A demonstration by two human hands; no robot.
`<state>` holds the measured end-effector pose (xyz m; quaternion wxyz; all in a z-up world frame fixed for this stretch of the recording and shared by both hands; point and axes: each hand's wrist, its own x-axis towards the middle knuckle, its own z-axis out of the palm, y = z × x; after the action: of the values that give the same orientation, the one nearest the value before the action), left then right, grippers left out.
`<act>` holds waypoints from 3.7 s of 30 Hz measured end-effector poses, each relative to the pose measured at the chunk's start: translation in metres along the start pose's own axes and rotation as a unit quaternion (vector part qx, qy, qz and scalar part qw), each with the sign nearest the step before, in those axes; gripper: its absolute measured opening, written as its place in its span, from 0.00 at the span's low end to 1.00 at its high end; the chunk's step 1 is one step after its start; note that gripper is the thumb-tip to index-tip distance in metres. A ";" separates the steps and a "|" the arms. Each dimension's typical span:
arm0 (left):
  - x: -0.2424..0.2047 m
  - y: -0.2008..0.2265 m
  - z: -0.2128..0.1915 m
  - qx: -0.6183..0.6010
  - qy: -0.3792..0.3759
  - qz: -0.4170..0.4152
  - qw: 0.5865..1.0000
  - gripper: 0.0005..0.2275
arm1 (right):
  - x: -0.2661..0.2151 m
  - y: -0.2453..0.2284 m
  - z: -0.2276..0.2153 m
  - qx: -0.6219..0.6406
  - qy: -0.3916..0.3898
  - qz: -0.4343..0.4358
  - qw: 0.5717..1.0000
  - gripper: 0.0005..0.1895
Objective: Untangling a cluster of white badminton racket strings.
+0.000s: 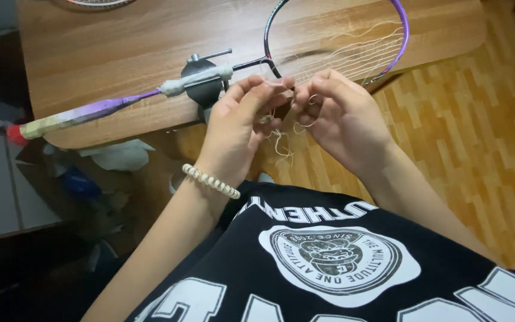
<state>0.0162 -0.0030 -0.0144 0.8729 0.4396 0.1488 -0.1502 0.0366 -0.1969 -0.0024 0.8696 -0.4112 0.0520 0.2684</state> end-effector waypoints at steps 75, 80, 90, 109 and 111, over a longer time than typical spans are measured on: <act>-0.007 -0.017 -0.061 0.296 -0.132 -0.151 0.934 0.19 | -0.083 0.056 0.016 -0.055 -0.022 0.069 0.996 0.13; -0.025 0.000 -0.058 0.158 -0.216 -0.107 0.958 0.16 | -0.089 0.061 0.026 -0.072 0.074 -0.012 0.995 0.13; -0.049 0.022 -0.033 -0.009 -0.199 0.033 0.979 0.23 | -0.060 0.047 0.062 -0.365 0.060 -0.155 0.916 0.14; -0.040 0.021 -0.017 -0.026 -0.136 0.102 0.985 0.28 | -0.042 0.040 0.041 -0.180 0.083 -0.131 0.971 0.09; -0.042 0.020 -0.016 -0.022 -0.131 0.102 0.986 0.28 | -0.043 0.038 0.045 -0.182 0.087 -0.129 0.971 0.09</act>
<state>-0.0162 0.0271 0.0075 0.9050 0.4100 -0.0088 -0.1133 -0.0258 -0.1622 0.0140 0.7993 -0.5879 0.0244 0.1224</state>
